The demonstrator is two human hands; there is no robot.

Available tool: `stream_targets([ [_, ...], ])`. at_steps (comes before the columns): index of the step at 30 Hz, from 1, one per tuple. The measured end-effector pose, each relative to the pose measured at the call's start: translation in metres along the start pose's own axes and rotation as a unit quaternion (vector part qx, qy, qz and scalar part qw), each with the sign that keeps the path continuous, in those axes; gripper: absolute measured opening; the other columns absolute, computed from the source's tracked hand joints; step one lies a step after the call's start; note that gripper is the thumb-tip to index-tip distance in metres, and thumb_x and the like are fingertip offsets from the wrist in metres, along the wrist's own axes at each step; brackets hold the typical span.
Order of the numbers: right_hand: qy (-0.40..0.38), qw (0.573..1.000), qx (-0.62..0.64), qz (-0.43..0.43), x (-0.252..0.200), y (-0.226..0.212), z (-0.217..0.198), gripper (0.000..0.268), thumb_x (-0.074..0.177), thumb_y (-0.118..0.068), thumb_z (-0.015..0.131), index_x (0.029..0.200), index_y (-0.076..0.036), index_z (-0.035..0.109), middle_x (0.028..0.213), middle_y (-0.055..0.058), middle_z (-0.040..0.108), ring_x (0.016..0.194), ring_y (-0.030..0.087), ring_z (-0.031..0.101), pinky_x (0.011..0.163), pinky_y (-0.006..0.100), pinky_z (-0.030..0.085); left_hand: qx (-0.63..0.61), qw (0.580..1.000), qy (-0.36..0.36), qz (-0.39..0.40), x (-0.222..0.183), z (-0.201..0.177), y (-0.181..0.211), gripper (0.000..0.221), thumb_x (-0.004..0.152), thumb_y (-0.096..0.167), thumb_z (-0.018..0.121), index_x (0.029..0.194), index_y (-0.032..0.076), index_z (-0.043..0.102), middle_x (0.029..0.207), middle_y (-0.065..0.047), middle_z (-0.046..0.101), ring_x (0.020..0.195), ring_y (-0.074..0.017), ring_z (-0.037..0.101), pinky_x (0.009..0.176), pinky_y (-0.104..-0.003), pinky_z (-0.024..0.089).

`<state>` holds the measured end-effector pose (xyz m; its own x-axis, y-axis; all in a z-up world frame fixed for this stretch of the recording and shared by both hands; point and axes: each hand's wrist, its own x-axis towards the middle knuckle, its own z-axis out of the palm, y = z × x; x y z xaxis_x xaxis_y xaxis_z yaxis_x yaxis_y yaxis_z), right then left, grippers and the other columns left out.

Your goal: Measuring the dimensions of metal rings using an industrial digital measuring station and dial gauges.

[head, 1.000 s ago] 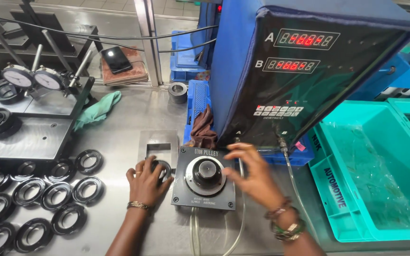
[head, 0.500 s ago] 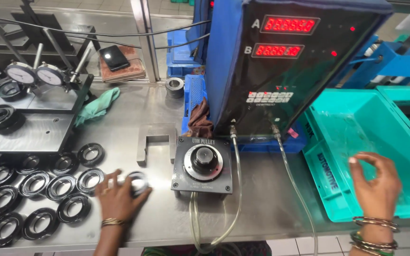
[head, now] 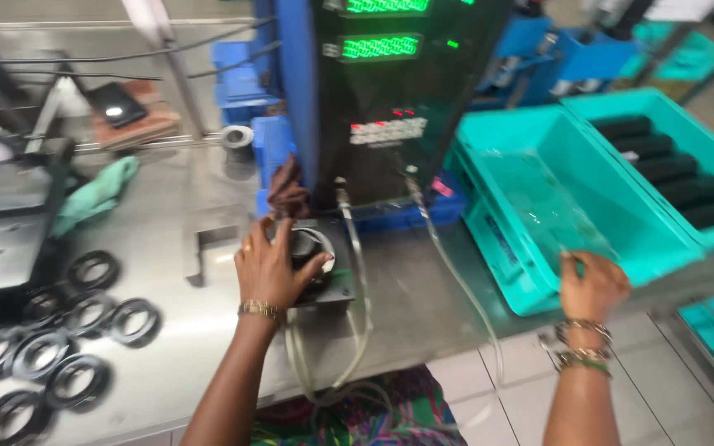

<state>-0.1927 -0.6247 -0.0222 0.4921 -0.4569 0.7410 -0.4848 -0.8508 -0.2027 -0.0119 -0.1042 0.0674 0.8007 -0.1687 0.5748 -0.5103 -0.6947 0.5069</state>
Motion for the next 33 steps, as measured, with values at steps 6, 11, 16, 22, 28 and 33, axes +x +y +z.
stream_targets([
  [6, -0.006, 0.995, 0.096, -0.021, -0.003, -0.042, -0.041, 0.018, 0.104, -0.021, 0.062, 0.092, -0.016, 0.075, 0.11, 0.004, 0.07, 0.125, 0.028, 0.059, 0.116, 0.051, 0.032, 0.071, 0.992, -0.099, 0.019, 0.012, 0.037, -0.023, 0.068, 0.069, 0.052, 0.084, 0.124, 0.014, 0.067, 0.133, -0.025, 0.052, 0.114, -0.0453, 0.053, 0.093, -0.055, 0.045],
  [11, 0.007, 0.981, 0.191, -0.001, -0.01, -0.062, -0.049, 0.025, 0.112, -0.021, 0.047, 0.105, -0.01, 0.069, 0.121, 0.007, 0.064, 0.135, 0.035, 0.049, 0.121, 0.049, 0.033, 0.023, 0.987, -0.098, 0.129, 0.012, 0.001, 0.003, 0.069, 0.068, 0.039, 0.085, 0.129, 0.018, 0.06, 0.142, -0.016, 0.052, 0.125, -0.0454, 0.05, 0.096, -0.057, 0.043],
  [16, 0.143, 0.962, 0.224, 0.064, -0.032, -0.024, -0.01, 0.037, 0.116, -0.031, 0.055, 0.137, -0.001, 0.049, 0.145, 0.017, 0.039, 0.136, 0.038, 0.041, 0.117, 0.049, 0.034, 0.005, 0.984, -0.174, -0.034, 0.006, 0.007, -0.016, 0.083, 0.067, 0.046, 0.086, 0.137, 0.018, 0.053, 0.134, -0.016, 0.052, 0.122, -0.0404, 0.051, 0.101, -0.05, 0.045],
  [22, 0.084, 0.629, 0.59, 0.498, -0.04, 0.017, 0.025, 0.023, 0.104, -0.042, 0.059, 0.114, -0.022, 0.053, 0.103, -0.003, 0.05, 0.09, 0.015, 0.05, 0.079, 0.034, 0.045, -0.007, 0.987, -0.144, 0.067, 0.013, 0.007, -0.012, 0.082, 0.064, 0.047, 0.089, 0.131, 0.01, 0.058, 0.129, -0.017, 0.056, 0.118, -0.0426, 0.051, 0.097, -0.052, 0.044],
  [28, 0.027, 0.574, 0.666, 0.476, -0.051, 0.053, 0.044, 0.021, 0.108, -0.039, 0.062, 0.104, -0.019, 0.056, 0.083, -0.007, 0.049, 0.078, 0.011, 0.047, 0.074, 0.031, 0.043, -0.052, 0.995, -0.025, 0.077, 0.025, -0.003, 0.004, 0.072, 0.062, 0.04, 0.093, 0.117, 0.005, 0.062, 0.113, -0.015, 0.063, 0.109, -0.0374, 0.055, 0.093, -0.048, 0.047],
  [33, -0.024, 0.585, 0.65, 0.484, -0.03, 0.017, 0.004, 0.027, 0.102, -0.039, 0.056, 0.12, -0.019, 0.061, 0.102, -0.004, 0.063, 0.096, 0.014, 0.058, 0.092, 0.035, 0.048, -0.061, 0.994, 0.08, 0.038, 0.007, -0.038, -0.029, 0.059, 0.073, 0.038, 0.092, 0.111, 0.005, 0.061, 0.106, -0.01, 0.063, 0.102, -0.0308, 0.058, 0.093, -0.042, 0.046],
])
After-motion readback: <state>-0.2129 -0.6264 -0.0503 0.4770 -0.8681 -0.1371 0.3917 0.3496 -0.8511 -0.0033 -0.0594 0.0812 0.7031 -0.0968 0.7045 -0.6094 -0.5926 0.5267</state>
